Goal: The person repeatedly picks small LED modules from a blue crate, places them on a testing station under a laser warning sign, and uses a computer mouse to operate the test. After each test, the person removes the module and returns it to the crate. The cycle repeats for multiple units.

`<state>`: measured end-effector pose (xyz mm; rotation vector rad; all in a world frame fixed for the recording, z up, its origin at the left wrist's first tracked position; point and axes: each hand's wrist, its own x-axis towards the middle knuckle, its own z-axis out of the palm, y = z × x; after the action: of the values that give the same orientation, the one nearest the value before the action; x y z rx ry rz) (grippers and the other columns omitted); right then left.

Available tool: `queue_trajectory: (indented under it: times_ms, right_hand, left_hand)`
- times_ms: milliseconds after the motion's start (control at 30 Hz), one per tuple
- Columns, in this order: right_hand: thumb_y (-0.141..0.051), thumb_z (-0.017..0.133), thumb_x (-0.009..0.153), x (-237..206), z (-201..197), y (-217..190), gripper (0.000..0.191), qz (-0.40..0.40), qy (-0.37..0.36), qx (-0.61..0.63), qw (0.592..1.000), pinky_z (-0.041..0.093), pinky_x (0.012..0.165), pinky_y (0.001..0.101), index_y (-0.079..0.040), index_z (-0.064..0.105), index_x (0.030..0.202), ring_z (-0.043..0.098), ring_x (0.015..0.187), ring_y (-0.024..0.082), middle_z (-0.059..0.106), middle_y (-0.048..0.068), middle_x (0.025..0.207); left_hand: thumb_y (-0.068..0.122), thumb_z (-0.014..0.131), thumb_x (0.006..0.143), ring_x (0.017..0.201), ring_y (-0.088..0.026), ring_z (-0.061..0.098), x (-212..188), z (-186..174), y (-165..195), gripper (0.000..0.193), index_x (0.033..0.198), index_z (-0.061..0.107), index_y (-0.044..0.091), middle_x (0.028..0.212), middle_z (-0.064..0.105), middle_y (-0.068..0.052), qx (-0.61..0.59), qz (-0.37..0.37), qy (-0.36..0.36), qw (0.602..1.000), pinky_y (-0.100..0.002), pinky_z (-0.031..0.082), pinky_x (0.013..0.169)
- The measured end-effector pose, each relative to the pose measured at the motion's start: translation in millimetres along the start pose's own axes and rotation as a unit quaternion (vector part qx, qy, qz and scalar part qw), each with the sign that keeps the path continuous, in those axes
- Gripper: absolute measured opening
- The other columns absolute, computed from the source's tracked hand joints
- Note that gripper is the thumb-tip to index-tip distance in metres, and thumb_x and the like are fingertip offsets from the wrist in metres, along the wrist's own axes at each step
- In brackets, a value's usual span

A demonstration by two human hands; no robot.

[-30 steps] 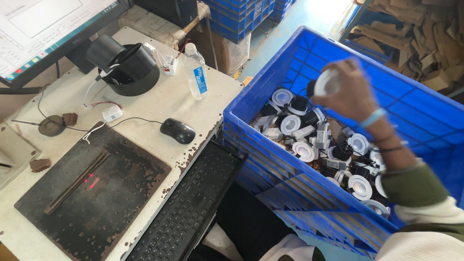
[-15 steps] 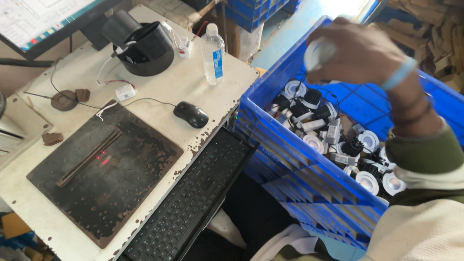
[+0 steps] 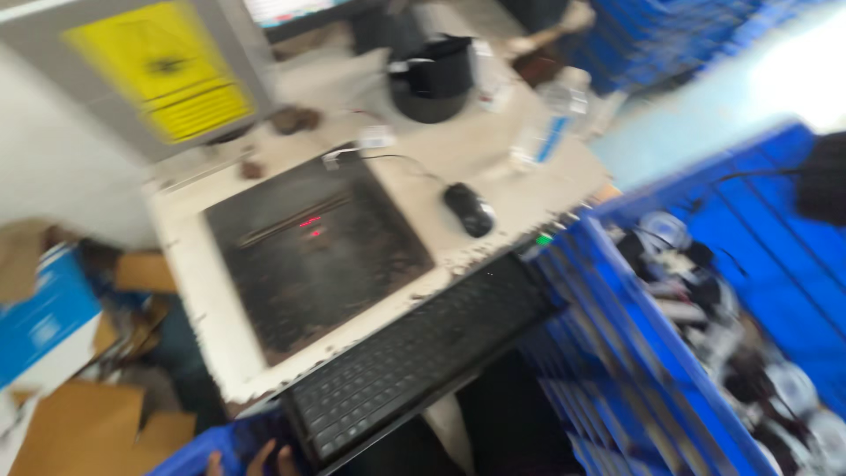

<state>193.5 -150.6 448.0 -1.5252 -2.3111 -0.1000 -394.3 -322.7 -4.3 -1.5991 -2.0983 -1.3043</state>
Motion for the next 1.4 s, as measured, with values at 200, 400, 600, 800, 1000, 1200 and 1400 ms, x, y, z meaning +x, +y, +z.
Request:
queue_trajectory:
  times_ms: [200,400,600,800,1000,1200,1400]
  right_hand:
    - [-0.014,0.089,0.072,87,50,-32,0.065,-0.061,0.202,0.114,0.971,0.056,0.098,0.0392,-0.007,0.056,0.128,0.064,0.112,0.027,0.062,0.013,0.123]
    - [-0.002,0.088,0.078,156,40,-56,0.065,-0.1,0.256,0.336,0.901,0.059,0.097,0.0375,-0.003,0.051,0.131,0.064,0.112,0.026,0.059,0.014,0.125]
    - [-0.009,0.089,0.079,203,211,-105,0.063,0.022,0.11,0.59,0.8,0.063,0.075,0.0357,-0.006,0.047,0.125,0.074,0.092,0.022,0.062,0.009,0.113]
    - [-0.025,0.099,0.064,155,355,-177,0.074,0.162,0.099,0.547,0.815,0.062,0.08,0.0294,-0.007,0.054,0.12,0.068,0.097,0.016,0.066,0.01,0.11]
    - [0.004,0.078,0.086,145,410,-189,0.034,0.108,0.101,0.654,0.742,0.057,0.089,0.0253,-0.001,0.056,0.112,0.067,0.107,0.013,0.062,0.01,0.131]
    - [0.011,0.075,0.085,139,437,-178,0.035,0.129,0.075,0.662,0.734,0.055,0.084,0.0254,-0.002,0.054,0.111,0.066,0.105,0.012,0.063,0.011,0.132]
    - [0.012,0.072,0.088,134,443,-173,0.034,0.103,0.062,0.704,0.7,0.054,0.092,0.0249,-0.001,0.051,0.112,0.065,0.11,0.01,0.061,0.007,0.129]
  left_hand:
    - [0.037,0.081,0.079,0.14,-0.044,0.048,19,-30,51,0.032,0.101,0.076,0.014,0.15,0.048,-0.026,0.012,-0.074,-0.011,0.997,-0.051,0.039,0.12]
    - [0.023,0.075,0.088,0.128,-0.031,0.062,101,-42,145,0.03,0.112,0.074,0.005,0.134,0.066,-0.015,-0.142,-0.134,-0.081,0.977,-0.045,0.047,0.108]
    - [0.028,0.073,0.091,0.122,-0.025,0.07,182,16,201,0.043,0.129,0.068,0.006,0.128,0.071,-0.013,-0.326,-0.14,-0.266,0.896,-0.041,0.058,0.102]
    - [0.019,0.082,0.085,0.119,-0.027,0.068,228,109,208,0.063,0.14,0.055,0.003,0.131,0.068,-0.016,-0.395,-0.091,-0.254,0.878,-0.041,0.056,0.099]
    - [0.006,0.076,0.092,0.098,-0.016,0.075,229,147,180,0.039,0.129,0.062,0.003,0.114,0.075,-0.011,-0.424,-0.148,-0.144,0.882,-0.03,0.061,0.083]
    - [0.004,0.076,0.092,0.094,-0.014,0.074,227,154,173,0.029,0.119,0.066,0.003,0.106,0.074,-0.009,-0.407,-0.154,-0.124,0.892,-0.028,0.059,0.08]
    - [0.003,0.076,0.092,0.094,-0.014,0.072,226,152,175,0.025,0.115,0.067,0.003,0.106,0.072,-0.007,-0.363,-0.126,-0.119,0.916,-0.028,0.058,0.081]
